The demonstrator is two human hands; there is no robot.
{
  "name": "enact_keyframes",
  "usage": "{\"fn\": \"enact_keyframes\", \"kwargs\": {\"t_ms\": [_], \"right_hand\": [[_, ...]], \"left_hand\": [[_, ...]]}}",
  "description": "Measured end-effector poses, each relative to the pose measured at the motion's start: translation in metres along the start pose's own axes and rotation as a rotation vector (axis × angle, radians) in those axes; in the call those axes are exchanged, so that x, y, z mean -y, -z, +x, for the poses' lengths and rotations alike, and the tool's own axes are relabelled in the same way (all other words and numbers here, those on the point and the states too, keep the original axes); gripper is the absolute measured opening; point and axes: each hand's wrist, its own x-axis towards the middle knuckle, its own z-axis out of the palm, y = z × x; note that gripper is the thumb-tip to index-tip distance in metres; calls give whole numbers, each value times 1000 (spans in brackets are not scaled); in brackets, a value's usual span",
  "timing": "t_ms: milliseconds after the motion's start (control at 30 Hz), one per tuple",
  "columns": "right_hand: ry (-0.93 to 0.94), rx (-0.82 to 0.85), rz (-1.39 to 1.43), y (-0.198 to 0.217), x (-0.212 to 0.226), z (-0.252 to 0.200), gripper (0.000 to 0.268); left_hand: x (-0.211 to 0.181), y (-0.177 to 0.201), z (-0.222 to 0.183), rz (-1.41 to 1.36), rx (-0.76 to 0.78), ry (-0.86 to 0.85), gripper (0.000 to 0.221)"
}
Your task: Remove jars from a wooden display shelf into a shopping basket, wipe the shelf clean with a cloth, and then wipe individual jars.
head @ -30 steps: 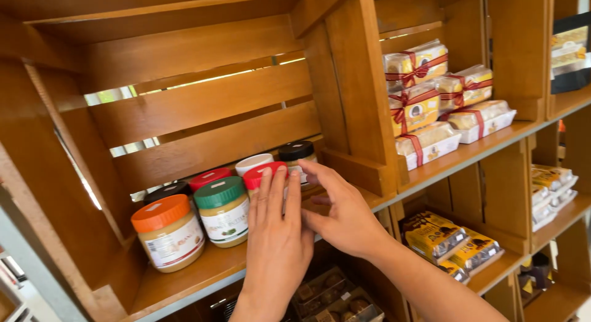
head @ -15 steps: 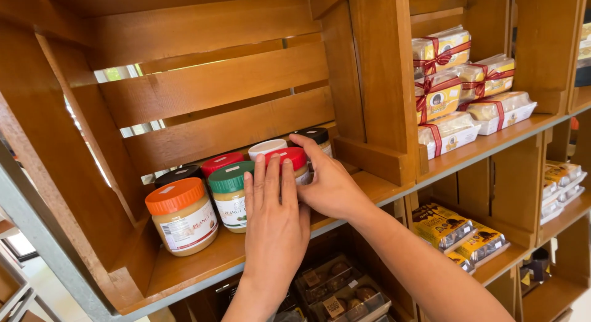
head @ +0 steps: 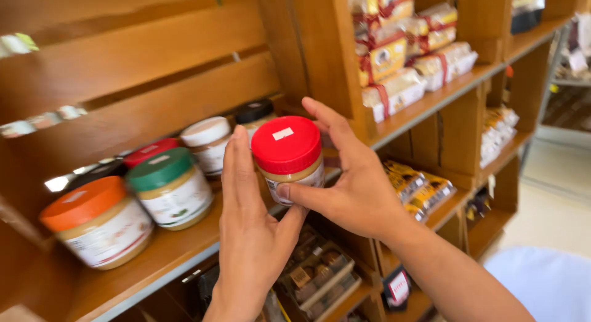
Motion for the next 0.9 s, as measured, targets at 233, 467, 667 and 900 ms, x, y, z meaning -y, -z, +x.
{"fn": "enact_keyframes", "kwargs": {"t_ms": [233, 467, 667, 900], "right_hand": [[-164, -31, -97, 79, 5, -71, 102], [-443, -68, -339, 141, -34, -157, 103], [-844, -77, -412, 177, -100, -248, 107], [-1153, -5, -460, 175, -195, -387, 106]], "left_hand": [[-50, -58, -33, -237, 193, 43, 104], [-62, -166, -101, -462, 357, 27, 105], [-66, -268, -189, -592, 606, 201, 107], [-45, -366, -328, -524, 848, 161, 103]]}}
